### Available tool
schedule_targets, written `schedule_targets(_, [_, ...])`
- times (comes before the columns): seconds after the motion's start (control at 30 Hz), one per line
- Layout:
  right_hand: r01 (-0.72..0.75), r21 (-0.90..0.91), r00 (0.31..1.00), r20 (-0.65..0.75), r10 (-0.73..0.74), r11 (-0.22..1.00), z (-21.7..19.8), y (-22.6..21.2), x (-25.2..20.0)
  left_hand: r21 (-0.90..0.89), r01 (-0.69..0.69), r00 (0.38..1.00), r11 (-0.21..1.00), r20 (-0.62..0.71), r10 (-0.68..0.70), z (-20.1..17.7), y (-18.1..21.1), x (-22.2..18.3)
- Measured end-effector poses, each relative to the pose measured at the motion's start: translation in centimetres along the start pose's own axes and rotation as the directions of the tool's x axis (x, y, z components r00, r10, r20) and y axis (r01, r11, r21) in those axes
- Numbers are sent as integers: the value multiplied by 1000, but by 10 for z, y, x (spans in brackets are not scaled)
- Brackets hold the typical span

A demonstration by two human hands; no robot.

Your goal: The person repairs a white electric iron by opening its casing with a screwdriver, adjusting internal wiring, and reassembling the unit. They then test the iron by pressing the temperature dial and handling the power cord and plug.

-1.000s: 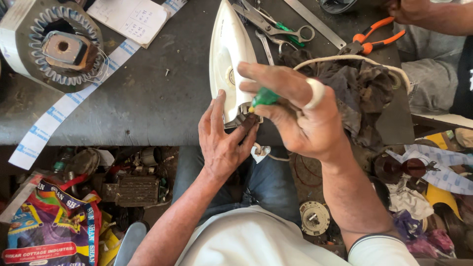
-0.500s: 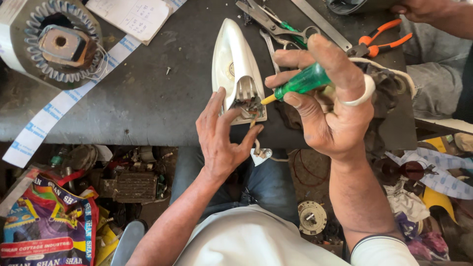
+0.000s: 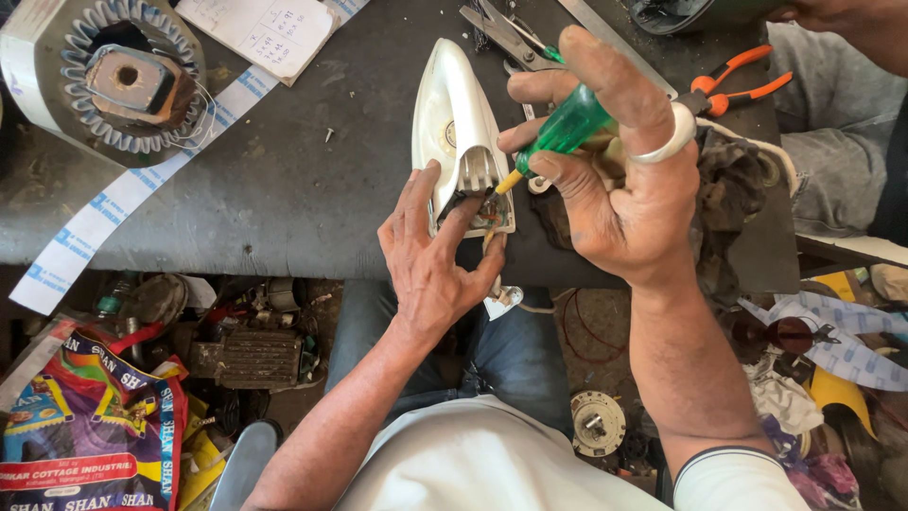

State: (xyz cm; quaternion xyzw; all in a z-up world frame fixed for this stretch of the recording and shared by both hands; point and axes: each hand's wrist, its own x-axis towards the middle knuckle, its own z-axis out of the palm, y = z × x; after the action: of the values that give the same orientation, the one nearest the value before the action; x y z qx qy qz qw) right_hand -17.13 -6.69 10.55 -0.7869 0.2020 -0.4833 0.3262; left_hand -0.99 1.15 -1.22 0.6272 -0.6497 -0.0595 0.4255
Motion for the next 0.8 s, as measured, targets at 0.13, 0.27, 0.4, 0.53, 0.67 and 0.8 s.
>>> schedule_targets(0.13, [10, 25, 1000, 9, -10, 1000, -2, 5, 3, 18, 6, 1000, 1000, 25, -6, 1, -1, 1])
schedule_targets(0.27, [-8, 26, 1000, 17, 8, 1000, -3, 6, 4, 27, 8, 999, 1000, 38, -9, 1, -1, 3])
schedule_targets(0.4, [-37, 40, 999, 8, 36, 999, -4, 6, 4, 12, 17, 999, 1000, 40, -17, 0, 0, 4])
schedule_targets(0.53, [-29, 26, 999, -18, 30, 999, -5, 9, 7, -9, 34, 999, 999, 38, -34, -1, 0, 4])
schedule_targets(0.67, [-14, 20, 1000, -7, 14, 1000, -9, 13, 10, -21, 47, 998, 999, 38, -46, 0, 0, 5])
schedule_targets(0.8, [-94, 131, 994, 68, 85, 987, -14, 14, 11, 7, 38, 998, 999, 46, -39, -1, 1, 5])
